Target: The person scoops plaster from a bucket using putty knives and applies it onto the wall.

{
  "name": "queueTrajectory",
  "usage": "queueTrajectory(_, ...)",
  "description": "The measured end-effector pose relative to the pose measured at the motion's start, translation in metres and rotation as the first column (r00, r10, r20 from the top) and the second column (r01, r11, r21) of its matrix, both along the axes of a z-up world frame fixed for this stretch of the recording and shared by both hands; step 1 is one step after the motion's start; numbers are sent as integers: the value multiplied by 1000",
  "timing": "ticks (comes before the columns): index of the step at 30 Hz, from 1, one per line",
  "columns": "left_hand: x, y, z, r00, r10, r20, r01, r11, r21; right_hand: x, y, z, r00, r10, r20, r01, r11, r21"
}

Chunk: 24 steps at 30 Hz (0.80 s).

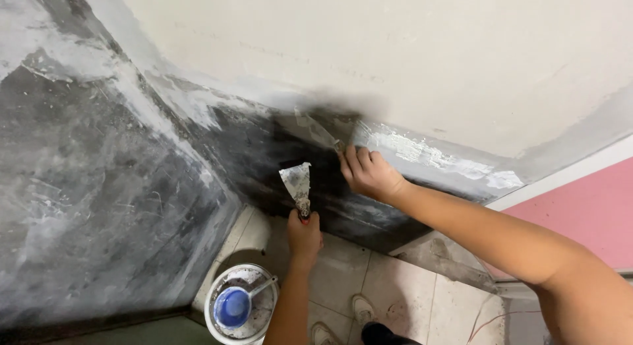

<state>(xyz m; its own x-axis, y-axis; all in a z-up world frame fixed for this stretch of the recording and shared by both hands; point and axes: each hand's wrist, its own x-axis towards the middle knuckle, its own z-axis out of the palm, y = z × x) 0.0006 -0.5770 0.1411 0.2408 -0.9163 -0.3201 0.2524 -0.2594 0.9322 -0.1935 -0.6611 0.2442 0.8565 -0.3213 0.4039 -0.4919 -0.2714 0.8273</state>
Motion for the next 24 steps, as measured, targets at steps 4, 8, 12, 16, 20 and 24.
queueTrajectory(4, 6, 4, -4, 999, -7, -44, 7, 1000, 4, 8, -11, 2, 998, 56, 27, -58, 997, 49)
queueTrajectory(8, 8, 4, -11, 998, -27, 54, 28, 1000, -1, 19, -33, -3, 997, 74, 27, -74, 997, -19)
queueTrajectory(12, 13, 8, -20, 999, -33, 25, 34, 998, -59, 14, -31, -5, 999, -13, -34, 10, 997, -75)
queueTrajectory(16, 15, 12, -18, 996, -43, 76, 46, 998, -33, -1, -22, -9, 1000, 8, 6, -7, 994, -106)
queueTrajectory(20, 20, 13, -22, 998, -60, 10, 60, 998, -22, 6, -28, 1, 995, 101, 23, -97, 988, -117)
queueTrajectory(24, 20, 19, -1, 994, -88, 65, 86, 996, 28, 18, -52, -11, 987, 161, 19, -155, 970, -188)
